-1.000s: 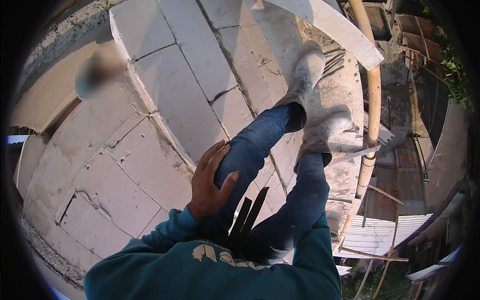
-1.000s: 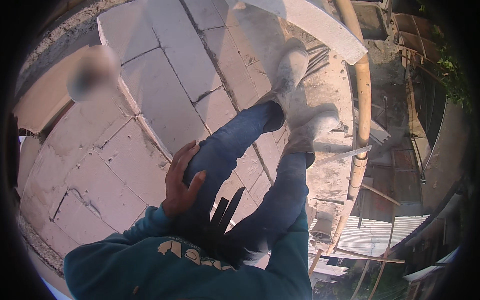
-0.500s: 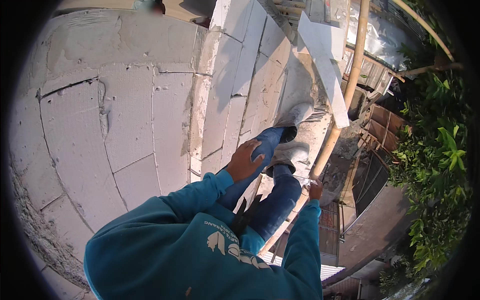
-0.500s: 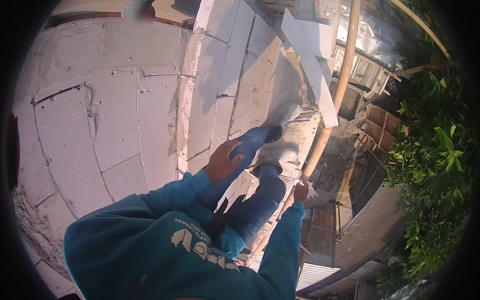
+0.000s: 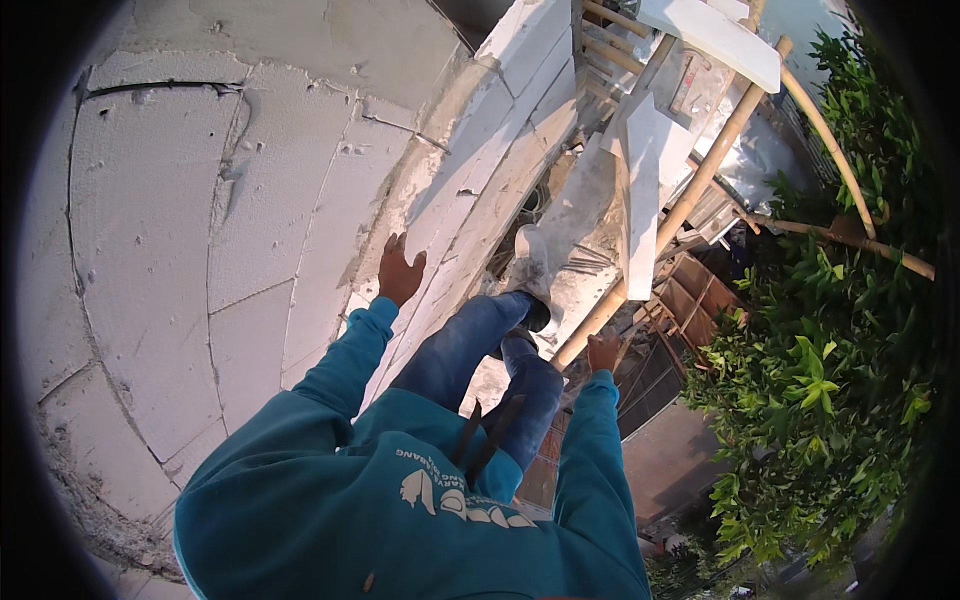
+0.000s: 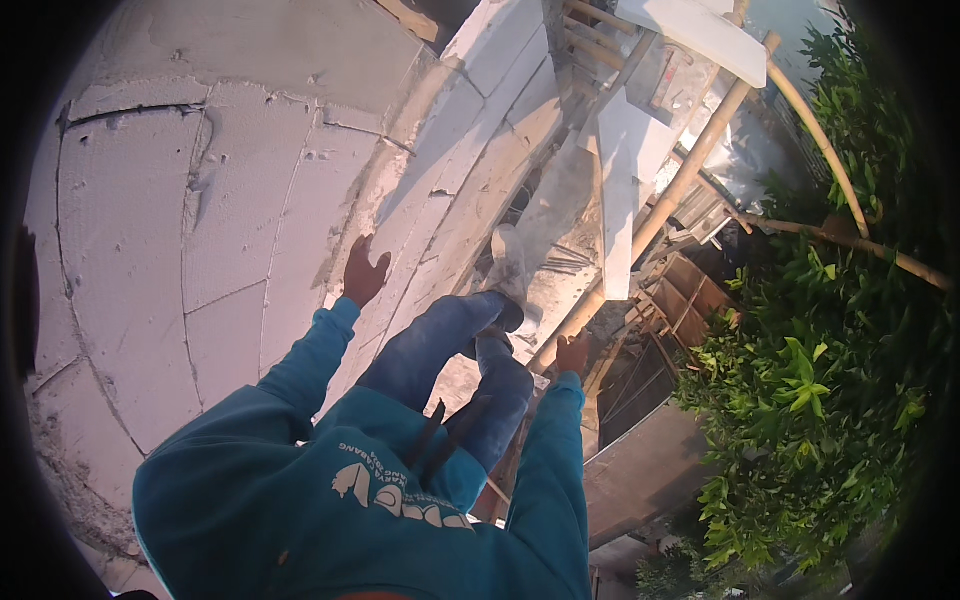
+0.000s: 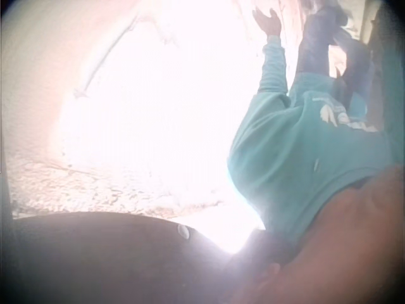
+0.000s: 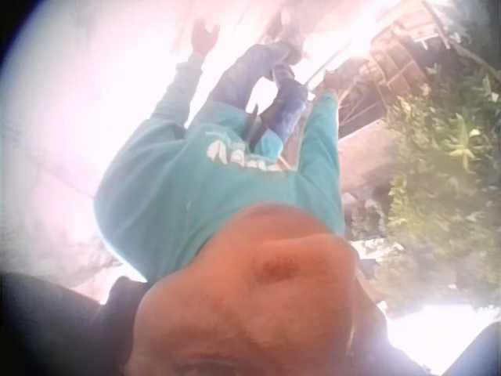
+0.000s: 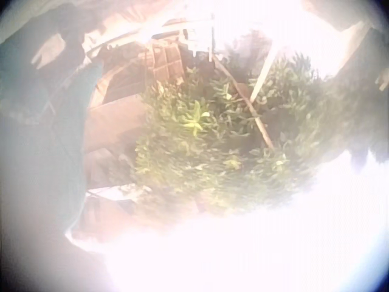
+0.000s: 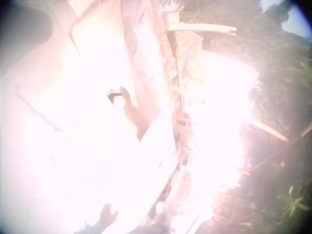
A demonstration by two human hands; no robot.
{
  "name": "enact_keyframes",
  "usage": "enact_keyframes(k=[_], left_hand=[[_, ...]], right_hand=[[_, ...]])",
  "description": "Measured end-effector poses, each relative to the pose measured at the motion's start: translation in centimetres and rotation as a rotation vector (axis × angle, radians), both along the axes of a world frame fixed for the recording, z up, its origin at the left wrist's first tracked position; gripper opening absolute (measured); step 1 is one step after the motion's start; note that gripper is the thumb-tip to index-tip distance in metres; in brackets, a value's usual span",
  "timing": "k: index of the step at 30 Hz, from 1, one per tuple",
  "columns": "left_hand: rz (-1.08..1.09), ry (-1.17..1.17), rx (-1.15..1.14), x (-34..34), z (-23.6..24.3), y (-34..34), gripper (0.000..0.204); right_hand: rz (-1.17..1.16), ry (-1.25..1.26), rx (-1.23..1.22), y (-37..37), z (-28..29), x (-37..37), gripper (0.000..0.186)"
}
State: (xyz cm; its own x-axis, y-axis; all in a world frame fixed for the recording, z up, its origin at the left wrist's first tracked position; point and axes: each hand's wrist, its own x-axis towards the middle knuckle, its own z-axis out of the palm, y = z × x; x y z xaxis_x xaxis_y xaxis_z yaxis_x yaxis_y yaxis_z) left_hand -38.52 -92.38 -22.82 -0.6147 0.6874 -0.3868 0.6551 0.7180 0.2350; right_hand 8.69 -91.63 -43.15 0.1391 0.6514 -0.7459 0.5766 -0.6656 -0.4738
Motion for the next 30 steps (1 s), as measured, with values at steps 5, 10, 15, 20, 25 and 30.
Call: enact_keyframes(k=[5,10,15,20,25,30], left_hand=[[0.066,0.012,-0.079,-3.3,-4.2,1.3,0.078],[0.093,-0.023,-0.149,-2.3,-5.2,1.7,0.084],[0.103,-0.06,-0.179,-2.3,-4.4,2.7,0.087],[0.059,-0.027,-0.212,-2.1,-3.8,2.8,0.091],[0.037,-0.045,-0.283,-2.1,-3.8,3.9,0.092],[0.034,-0.043,-0.346,-1.9,-2.8,5.0,0.096]], right_hand=[[-0.041,0.049,0.056,11.0,0.4,-3.2,0.094],[0.132,-0.05,0.192,20.4,1.1,-4.9,0.105],[0.337,-0.25,0.206,26.2,0.5,-5.6,0.114],[0.357,-0.279,0.168,31.1,-0.6,-8.2,0.121],[0.342,-0.403,0.133,33.8,-2.9,-9.7,0.126],[0.367,-0.475,0.057,35.4,-4.3,-11.8,0.123]])
